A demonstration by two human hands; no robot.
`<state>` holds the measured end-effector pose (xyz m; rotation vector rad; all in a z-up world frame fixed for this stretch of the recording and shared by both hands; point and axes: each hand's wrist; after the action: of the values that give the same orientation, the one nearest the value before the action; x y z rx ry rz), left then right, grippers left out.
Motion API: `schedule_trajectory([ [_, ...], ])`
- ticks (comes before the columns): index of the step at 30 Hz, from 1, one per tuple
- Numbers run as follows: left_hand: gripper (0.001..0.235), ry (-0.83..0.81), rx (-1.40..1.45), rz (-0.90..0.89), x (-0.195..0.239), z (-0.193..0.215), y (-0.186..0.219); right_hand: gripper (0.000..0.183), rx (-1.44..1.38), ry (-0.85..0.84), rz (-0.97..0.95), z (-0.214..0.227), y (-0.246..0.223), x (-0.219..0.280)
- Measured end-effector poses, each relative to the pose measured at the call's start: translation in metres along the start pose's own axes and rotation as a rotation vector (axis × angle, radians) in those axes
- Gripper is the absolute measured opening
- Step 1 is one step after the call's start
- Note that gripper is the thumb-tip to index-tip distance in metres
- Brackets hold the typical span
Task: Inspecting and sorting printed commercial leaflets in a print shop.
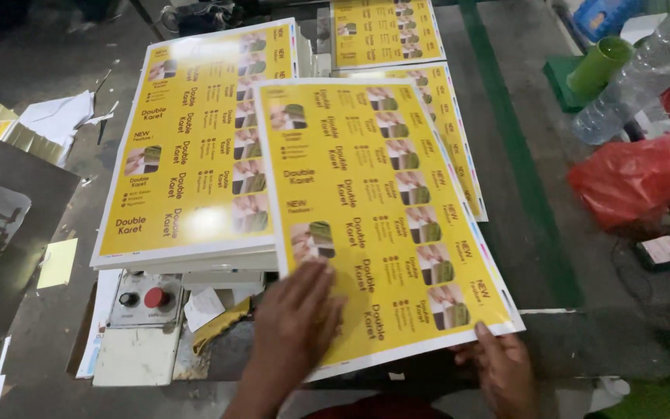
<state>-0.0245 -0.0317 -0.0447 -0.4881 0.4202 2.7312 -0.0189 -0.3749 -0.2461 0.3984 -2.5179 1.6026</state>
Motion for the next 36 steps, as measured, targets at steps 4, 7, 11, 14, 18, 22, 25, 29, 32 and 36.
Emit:
schedule_trajectory([
  [4,0.046,0.061,-0.167,0.228,0.004,0.001,-0.053,0.032,0.069,0.103,-0.026,0.056,0.022,0.007],
  [7,0.072,0.054,-0.315,0.275,0.007,-0.001,-0.070,0.033,0.014,0.125,-0.075,0.104,0.043,0.009],
  [11,0.077,-0.083,-0.359,0.340,0.015,-0.009,-0.073,0.035,0.096,0.161,-0.265,0.142,0.045,0.011],
  [14,0.053,-0.046,-0.403,0.327,0.015,0.002,-0.067,0.032,0.157,0.178,-0.362,0.136,0.037,0.019],
  [18,0.028,0.027,-0.445,0.243,0.007,0.025,-0.065,0.030,0.211,0.229,-0.334,0.126,0.035,0.031],
  [22,0.024,0.096,-0.395,0.199,0.001,0.036,-0.054,0.035,0.205,0.253,-0.298,0.128,0.048,0.034],
  [25,0.023,0.150,-0.372,0.173,0.006,0.035,-0.039,0.033,0.224,0.302,-0.349,0.107,0.038,0.036],
  [29,0.024,0.105,-0.233,0.158,0.008,0.039,-0.021,0.033,0.216,0.248,-0.343,0.112,0.050,0.031],
  [32,0.027,0.110,-0.163,0.184,0.011,0.037,-0.019,0.031,0.230,0.255,-0.344,0.091,0.040,0.019],
  [36,0.022,0.151,-0.151,0.192,0.012,0.034,-0.017,0.032,0.195,0.192,-0.194,0.045,0.013,0.005],
])
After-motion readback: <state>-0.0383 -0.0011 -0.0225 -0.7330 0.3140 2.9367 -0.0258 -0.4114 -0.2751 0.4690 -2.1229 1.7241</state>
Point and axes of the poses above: each hand's wrist, its own x-axis away from the middle knuckle, its own z-axis out of the back of the hand, y = z × x, and after that the axes turned 15 degrees about -y, right-handed
